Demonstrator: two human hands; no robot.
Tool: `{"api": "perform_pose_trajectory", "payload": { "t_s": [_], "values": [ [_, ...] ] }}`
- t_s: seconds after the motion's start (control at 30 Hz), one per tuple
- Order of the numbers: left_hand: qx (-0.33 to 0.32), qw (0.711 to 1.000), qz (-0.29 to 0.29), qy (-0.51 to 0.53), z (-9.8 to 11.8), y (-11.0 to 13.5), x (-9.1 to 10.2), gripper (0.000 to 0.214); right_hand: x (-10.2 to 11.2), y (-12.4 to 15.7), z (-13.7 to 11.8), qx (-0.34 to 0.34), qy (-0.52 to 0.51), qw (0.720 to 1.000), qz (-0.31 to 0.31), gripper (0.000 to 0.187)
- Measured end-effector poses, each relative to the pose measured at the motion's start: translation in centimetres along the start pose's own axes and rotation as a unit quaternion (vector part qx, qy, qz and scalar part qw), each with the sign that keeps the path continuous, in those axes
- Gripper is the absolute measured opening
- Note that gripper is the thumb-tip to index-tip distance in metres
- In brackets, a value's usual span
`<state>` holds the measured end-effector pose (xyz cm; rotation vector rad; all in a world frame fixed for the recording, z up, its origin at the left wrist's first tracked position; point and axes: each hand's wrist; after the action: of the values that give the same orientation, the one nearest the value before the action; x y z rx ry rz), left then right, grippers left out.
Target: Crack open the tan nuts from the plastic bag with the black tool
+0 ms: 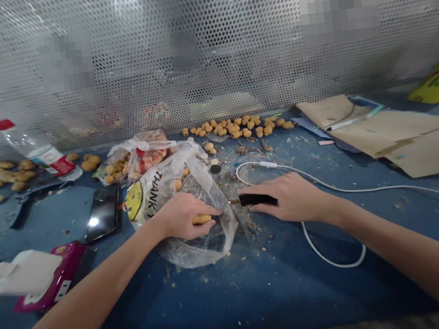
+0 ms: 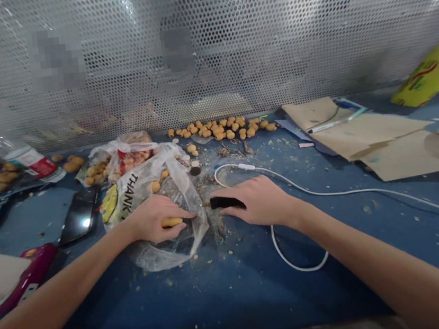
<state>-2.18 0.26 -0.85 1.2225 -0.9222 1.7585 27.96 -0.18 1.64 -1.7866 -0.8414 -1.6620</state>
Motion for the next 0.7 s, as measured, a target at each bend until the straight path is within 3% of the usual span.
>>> {"api": "perform_pose_trajectory", "payload": {
  "t_s": [0.7],
  "values": [
    [-0.013, 1.000, 0.021, -0.007, 0.10, -0.07, -0.18, 0.029, -0.22, -0.05, -0.22, -0.015, 0.032, 0.999, -0.036, 0.042]
  ]
}}
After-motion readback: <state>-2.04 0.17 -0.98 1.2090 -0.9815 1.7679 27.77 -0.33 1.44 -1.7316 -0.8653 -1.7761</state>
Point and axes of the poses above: each hand's wrist, its own y-axis away from the middle knuckle, its own x-axis out of the back of the hand, z = x × y, and after that the axes turned 10 degrees about -z, right-handed
